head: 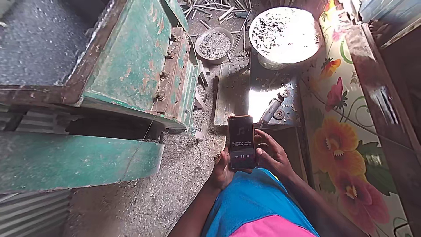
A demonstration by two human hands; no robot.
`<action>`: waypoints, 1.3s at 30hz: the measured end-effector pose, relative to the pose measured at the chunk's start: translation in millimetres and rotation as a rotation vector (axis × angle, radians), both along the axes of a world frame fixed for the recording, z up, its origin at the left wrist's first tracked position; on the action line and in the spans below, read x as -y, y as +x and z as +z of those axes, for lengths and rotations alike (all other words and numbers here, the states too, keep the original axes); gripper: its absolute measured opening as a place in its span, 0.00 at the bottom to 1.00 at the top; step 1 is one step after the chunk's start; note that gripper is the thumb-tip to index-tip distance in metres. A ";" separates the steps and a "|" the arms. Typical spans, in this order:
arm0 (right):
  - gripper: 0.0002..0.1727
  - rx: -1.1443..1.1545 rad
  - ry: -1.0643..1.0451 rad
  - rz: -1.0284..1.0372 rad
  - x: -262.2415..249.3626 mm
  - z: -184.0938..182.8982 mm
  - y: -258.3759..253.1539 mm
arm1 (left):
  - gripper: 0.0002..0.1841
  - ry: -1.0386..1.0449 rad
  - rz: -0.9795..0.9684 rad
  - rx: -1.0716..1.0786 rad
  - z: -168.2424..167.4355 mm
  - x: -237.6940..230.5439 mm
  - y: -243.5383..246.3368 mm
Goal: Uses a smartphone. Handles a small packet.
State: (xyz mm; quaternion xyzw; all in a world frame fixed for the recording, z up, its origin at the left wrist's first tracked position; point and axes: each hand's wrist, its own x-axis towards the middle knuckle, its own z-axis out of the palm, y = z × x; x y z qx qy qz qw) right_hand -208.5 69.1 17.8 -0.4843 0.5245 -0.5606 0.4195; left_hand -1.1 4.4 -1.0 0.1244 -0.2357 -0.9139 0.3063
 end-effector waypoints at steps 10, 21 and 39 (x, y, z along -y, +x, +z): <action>0.31 -0.534 -0.149 -0.063 1.4 -0.9 -4.1 | 0.30 0.118 0.014 0.276 13.8 -1.4 -1.8; 0.32 -0.653 -0.082 0.002 -0.6 8.6 -12.8 | 0.29 0.149 -0.031 0.282 13.7 2.5 1.4; 0.34 -0.535 -0.049 0.032 9.6 6.5 -15.9 | 0.29 0.172 0.011 0.304 12.3 12.2 -6.5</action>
